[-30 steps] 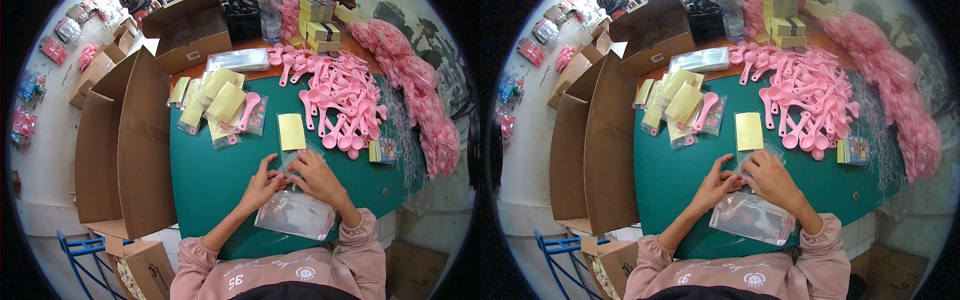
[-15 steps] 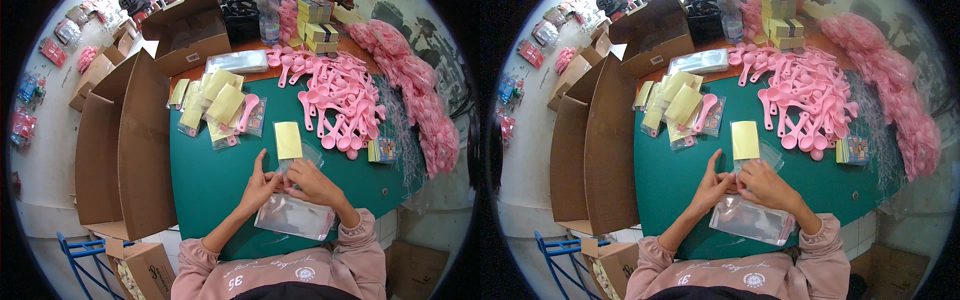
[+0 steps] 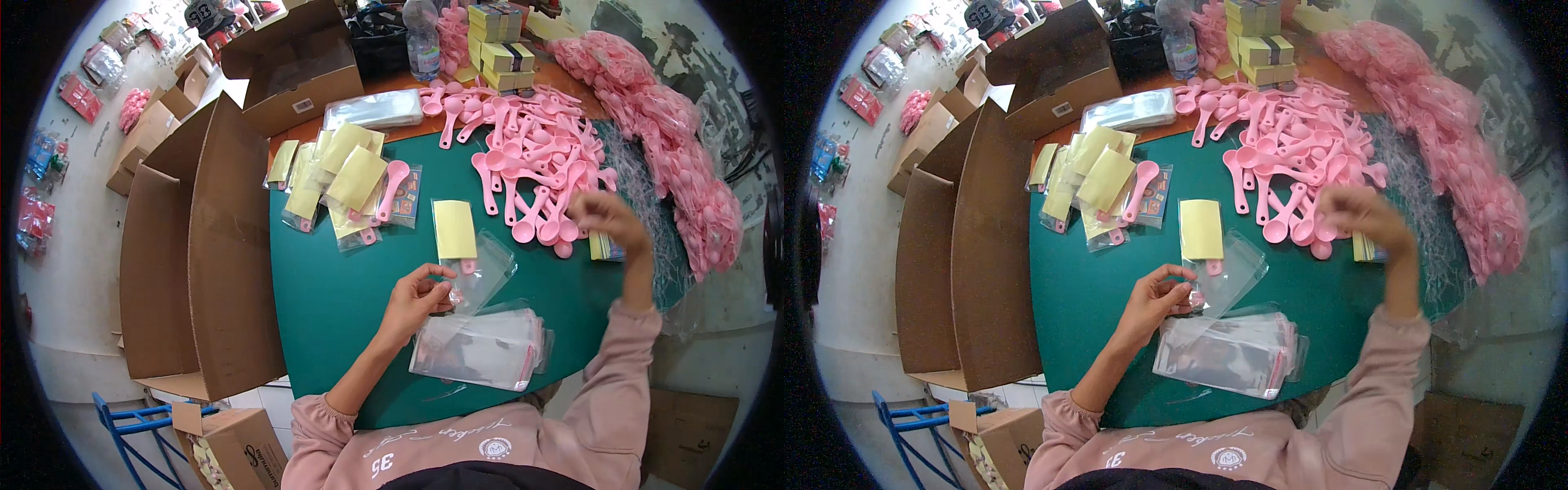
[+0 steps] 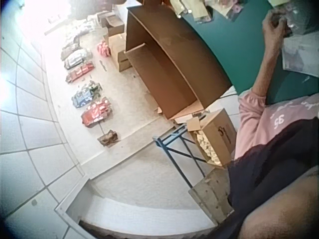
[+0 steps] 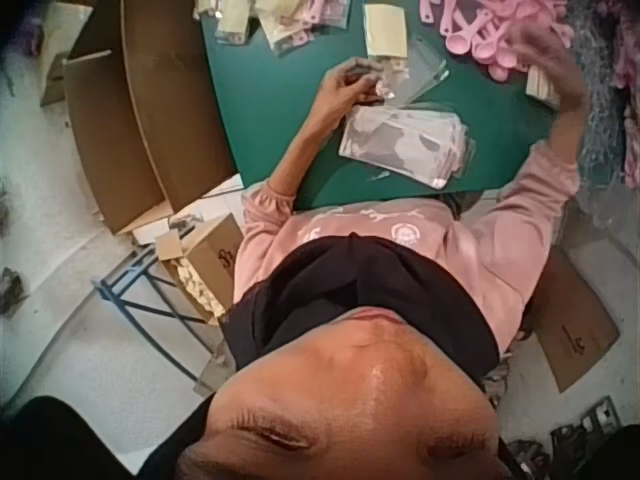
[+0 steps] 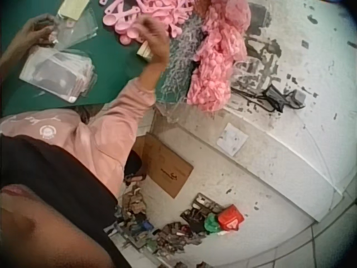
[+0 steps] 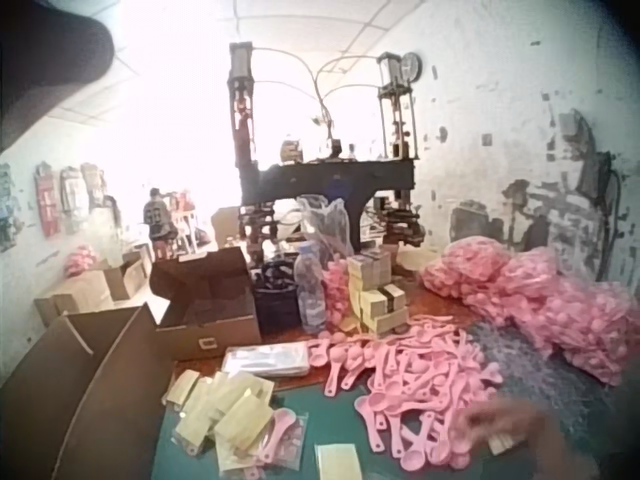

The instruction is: The person repeatedly picks up pink plastic spoons and small printed cards, places them into clear plastic bags, and seals the bags. The sealed packages are stacked on the table. The person handles the items one at a time throughout the clip.

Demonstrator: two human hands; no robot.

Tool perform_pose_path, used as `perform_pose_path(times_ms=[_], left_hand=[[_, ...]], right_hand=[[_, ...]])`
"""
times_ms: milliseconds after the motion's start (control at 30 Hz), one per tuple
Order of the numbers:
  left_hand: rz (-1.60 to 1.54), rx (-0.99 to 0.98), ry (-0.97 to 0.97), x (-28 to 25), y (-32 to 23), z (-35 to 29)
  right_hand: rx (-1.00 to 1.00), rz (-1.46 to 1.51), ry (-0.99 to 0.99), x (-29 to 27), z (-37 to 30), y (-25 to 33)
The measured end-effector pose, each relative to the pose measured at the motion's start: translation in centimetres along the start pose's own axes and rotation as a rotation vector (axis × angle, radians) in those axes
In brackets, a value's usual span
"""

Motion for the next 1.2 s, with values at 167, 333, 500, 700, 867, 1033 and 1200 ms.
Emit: perform_pose_path(times_ms=[167,333,500,700,867,1033,1200], left_hand=[[0.033,0.013,0.052,0.8,0.4,0.6],[-0.066,0.003,0.006,0.7,-0.2,-0.5],[-0.152,0.04,0.068,1.2,-0.6,-1.0],[0.062,-0.009,0.284,-0.1,-2.0,-1.2],[0.59,0.271,-0.015,0.1,-2.4,0.1],[0.619,0.29,-0.069,-0.1,-2.3,0.8],[0.569,0.284,-0.197,-0.3,-1.9,0.8]], right_hand=[[0.817,-1.733,-0.886,-17.8,-6.4,-1.6],[-0.264,-0.683,-0.452,3.0,-0.3,0.8],[-0.203,-0.647,-0.241,13.8,2.4,-0.7],[-0.191,-0.284,-0.347,12.0,2.1,-1.9],[-0.164,-0.056,-0.322,12.0,2.4,-3.7],[-0.066,0.034,-0.284,12.0,2.4,-4.4],[0.097,0.259,-0.36,12.3,2.5,-5.7]])
Point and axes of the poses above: each hand's wrist, its own z-axis towards the middle knuckle, its own x-axis out of the palm, y = z × x, the point moved 6 cm from there along z, towards the middle knuckle, and after that the axes turned 2 degrees about y, right-handed, at the moved point
